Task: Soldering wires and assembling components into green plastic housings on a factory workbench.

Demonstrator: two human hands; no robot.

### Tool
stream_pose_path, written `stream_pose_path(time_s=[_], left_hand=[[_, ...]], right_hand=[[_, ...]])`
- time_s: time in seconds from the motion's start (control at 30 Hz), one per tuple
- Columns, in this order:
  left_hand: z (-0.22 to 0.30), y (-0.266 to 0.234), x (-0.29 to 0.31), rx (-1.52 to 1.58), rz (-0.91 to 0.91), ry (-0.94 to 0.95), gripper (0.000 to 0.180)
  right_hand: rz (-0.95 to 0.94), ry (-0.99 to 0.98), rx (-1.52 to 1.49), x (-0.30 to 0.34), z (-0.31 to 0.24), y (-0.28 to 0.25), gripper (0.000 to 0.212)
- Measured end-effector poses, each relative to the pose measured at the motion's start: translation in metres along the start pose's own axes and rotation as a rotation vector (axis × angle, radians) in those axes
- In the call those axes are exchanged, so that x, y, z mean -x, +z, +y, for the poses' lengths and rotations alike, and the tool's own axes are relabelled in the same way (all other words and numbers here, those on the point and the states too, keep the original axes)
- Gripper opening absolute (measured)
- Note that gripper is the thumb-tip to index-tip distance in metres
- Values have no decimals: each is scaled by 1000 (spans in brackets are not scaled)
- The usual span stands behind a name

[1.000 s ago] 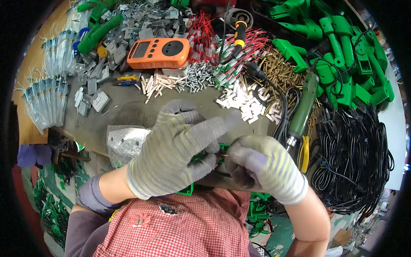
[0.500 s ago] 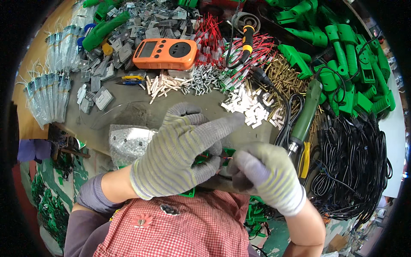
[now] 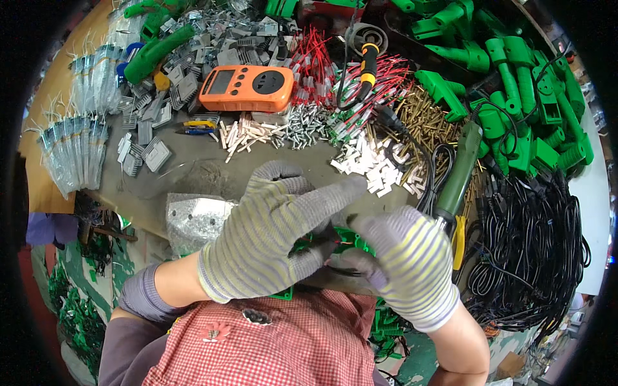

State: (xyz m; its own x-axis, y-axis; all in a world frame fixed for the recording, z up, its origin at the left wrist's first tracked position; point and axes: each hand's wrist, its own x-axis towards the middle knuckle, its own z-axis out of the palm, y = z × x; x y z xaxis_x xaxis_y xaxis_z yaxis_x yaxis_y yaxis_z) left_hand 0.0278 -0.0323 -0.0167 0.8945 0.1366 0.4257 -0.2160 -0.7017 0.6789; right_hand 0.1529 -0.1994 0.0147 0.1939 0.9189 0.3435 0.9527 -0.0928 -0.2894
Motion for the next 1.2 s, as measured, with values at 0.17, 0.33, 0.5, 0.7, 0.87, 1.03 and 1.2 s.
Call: stream_pose_path(time_s=[0.17, 0.33, 0.5, 0.7, 0.87, 1.03, 1.2], left_hand=[[4, -3, 1, -56, -64, 40, 66], [0, 0, 4, -15, -32, -104, 64], [-22, -30, 3, 140, 72, -227, 51], [-70, -53, 3, -777, 1, -368, 20], [-86, -47, 17, -700, 43, -358, 13], [-41, -49, 10, -487, 181, -176, 13], [16, -43, 15, -324, 126, 73, 24]], right_hand=[[-287, 248, -479, 21, -2, 8, 15], [341, 514, -341, -12, 29, 16, 14], [344, 108, 21, -94, 106, 38, 49], [240, 87, 217, -130, 144, 48, 48], [703, 134, -538, -99, 93, 18, 23], [914, 531, -719, -24, 74, -38, 32], [1050, 787, -1149, -9, 71, -36, 36]])
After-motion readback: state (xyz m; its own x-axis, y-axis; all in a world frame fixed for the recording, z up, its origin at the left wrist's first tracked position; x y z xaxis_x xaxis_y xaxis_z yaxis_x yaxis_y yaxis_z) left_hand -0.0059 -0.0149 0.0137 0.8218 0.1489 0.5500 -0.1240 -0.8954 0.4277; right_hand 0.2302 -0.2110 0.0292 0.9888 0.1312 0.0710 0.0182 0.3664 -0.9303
